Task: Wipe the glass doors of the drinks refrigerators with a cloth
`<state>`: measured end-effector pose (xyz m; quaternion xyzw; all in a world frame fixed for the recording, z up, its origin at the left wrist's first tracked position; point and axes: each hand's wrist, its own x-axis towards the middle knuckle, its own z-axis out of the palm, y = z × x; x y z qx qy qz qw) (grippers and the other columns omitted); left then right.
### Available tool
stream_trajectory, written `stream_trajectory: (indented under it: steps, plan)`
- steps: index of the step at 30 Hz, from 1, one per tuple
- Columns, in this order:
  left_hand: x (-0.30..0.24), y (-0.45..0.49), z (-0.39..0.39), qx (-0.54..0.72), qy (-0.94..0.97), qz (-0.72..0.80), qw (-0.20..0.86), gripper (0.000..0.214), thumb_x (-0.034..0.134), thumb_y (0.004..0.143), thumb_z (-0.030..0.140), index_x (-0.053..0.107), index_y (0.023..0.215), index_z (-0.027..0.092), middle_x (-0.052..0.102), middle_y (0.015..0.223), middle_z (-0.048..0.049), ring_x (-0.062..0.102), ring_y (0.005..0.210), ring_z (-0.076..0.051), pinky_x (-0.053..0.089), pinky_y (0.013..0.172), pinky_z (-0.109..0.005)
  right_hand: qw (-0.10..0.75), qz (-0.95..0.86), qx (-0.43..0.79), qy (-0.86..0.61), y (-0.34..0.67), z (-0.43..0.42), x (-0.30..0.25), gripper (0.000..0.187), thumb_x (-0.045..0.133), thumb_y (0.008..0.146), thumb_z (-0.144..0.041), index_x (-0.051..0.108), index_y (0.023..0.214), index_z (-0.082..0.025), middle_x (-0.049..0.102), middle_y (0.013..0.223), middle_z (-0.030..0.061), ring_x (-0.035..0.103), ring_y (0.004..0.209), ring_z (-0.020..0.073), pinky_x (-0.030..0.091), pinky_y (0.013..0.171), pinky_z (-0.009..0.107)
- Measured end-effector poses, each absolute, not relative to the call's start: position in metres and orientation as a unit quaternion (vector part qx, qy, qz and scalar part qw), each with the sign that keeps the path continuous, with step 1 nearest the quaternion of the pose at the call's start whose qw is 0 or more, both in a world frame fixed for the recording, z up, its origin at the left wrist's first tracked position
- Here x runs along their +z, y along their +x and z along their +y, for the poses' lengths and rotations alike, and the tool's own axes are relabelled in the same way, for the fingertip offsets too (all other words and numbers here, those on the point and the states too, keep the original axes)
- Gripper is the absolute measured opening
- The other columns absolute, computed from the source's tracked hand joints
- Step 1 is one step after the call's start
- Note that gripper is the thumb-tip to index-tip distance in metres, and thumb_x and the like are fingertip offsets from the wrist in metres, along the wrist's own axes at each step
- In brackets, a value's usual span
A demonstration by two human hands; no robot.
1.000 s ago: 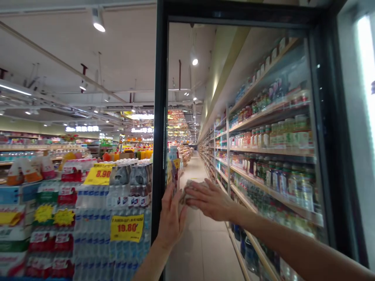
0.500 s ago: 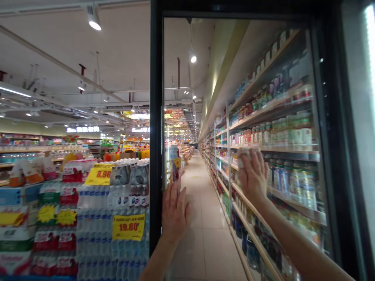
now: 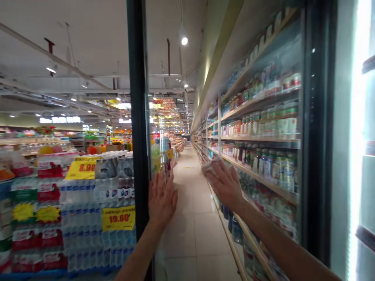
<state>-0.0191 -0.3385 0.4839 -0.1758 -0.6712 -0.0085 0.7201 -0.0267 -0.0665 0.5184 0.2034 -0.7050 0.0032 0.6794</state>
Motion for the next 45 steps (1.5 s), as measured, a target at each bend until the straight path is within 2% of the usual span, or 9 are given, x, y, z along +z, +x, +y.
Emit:
stream_trajectory:
  steps: [6,11,16,21,26,31,36,41,45]
  plan:
    - [0.485,-0.024,-0.34,-0.024,-0.185,-0.673,0.716,0.071,0.055,0.084,0.022,0.021,0.146,0.025,0.02,0.153,-0.0093,0.018,0.141,-0.028,0.025,0.112,-0.048,0.749,-0.647,0.143,-0.014,-0.026,-0.044,0.518,0.055,0.034,0.091,-0.024,0.025,0.146,-0.023,0.027,0.151,0.0153,0.02,0.141,0.0321,0.029,0.104,0.06]
    - [0.484,-0.027,-0.34,-0.036,-0.186,-0.672,0.716,0.07,0.055,0.084,0.023,0.021,0.145,0.027,0.024,0.152,-0.0091,0.02,0.141,-0.028,0.026,0.112,-0.049,0.666,-0.724,-0.014,0.179,-0.022,-0.036,0.499,0.061,0.042,0.089,-0.021,0.024,0.145,-0.037,0.035,0.149,0.0045,0.027,0.14,0.0258,0.027,0.11,0.052]
    - [0.485,-0.027,-0.34,-0.031,-0.182,-0.667,0.722,0.071,0.055,0.083,0.022,0.021,0.146,0.027,0.021,0.153,-0.0084,0.019,0.141,-0.027,0.025,0.113,-0.048,0.751,-0.644,0.147,-0.013,-0.024,-0.031,0.492,0.059,0.036,0.091,-0.022,0.019,0.148,-0.028,0.02,0.154,0.012,0.019,0.141,0.0339,0.03,0.104,0.063]
    - [0.486,-0.026,-0.339,-0.017,-0.18,-0.664,0.725,0.073,0.055,0.083,0.019,0.02,0.146,0.025,0.019,0.154,-0.0078,0.017,0.142,-0.027,0.025,0.113,-0.046,0.638,-0.739,-0.016,0.216,-0.021,-0.049,0.477,0.064,0.043,0.088,-0.018,0.023,0.145,-0.036,0.033,0.15,0.0038,0.028,0.14,0.0261,0.029,0.11,0.053]
    - [0.486,-0.026,-0.339,-0.019,-0.183,-0.666,0.723,0.072,0.055,0.083,0.019,0.02,0.146,0.025,0.02,0.154,-0.0088,0.017,0.142,-0.027,0.025,0.113,-0.046,0.747,-0.654,0.12,0.006,-0.027,-0.04,0.486,0.061,0.038,0.09,-0.021,0.018,0.148,-0.027,0.021,0.154,0.0124,0.019,0.142,0.0329,0.029,0.104,0.062]
    - [0.487,-0.025,-0.339,-0.015,-0.18,-0.665,0.725,0.072,0.055,0.083,0.019,0.02,0.146,0.024,0.019,0.154,-0.0082,0.017,0.142,-0.026,0.024,0.114,-0.044,0.66,-0.721,-0.025,0.209,-0.025,-0.051,0.481,0.062,0.044,0.087,-0.017,0.028,0.143,-0.038,0.034,0.15,0.0014,0.025,0.141,0.0247,0.028,0.111,0.049]
    - [0.486,-0.026,-0.339,-0.013,-0.178,-0.667,0.723,0.072,0.055,0.083,0.02,0.02,0.146,0.023,0.018,0.154,-0.0081,0.019,0.141,-0.027,0.024,0.113,-0.045,0.744,-0.655,0.132,0.009,-0.028,-0.038,0.497,0.059,0.037,0.09,-0.02,0.023,0.147,-0.025,0.023,0.153,0.0122,0.019,0.142,0.031,0.027,0.107,0.06]
    - [0.484,-0.028,-0.342,-0.018,-0.174,-0.669,0.723,0.072,0.056,0.083,0.022,0.021,0.146,0.023,0.021,0.153,-0.0093,0.021,0.141,-0.028,0.024,0.113,-0.045,0.692,-0.699,0.001,0.183,-0.031,-0.047,0.499,0.058,0.043,0.088,-0.017,0.031,0.143,-0.031,0.031,0.151,0.0049,0.024,0.141,0.0239,0.023,0.112,0.048]
    - [0.487,-0.025,-0.34,-0.02,-0.182,-0.666,0.723,0.074,0.056,0.083,0.021,0.018,0.146,0.025,0.02,0.154,-0.0091,0.02,0.141,-0.027,0.024,0.113,-0.044,0.741,-0.662,0.092,0.059,-0.032,-0.056,0.508,0.056,0.038,0.09,-0.019,0.029,0.145,-0.025,0.028,0.152,0.0094,0.02,0.142,0.0267,0.023,0.11,0.051]
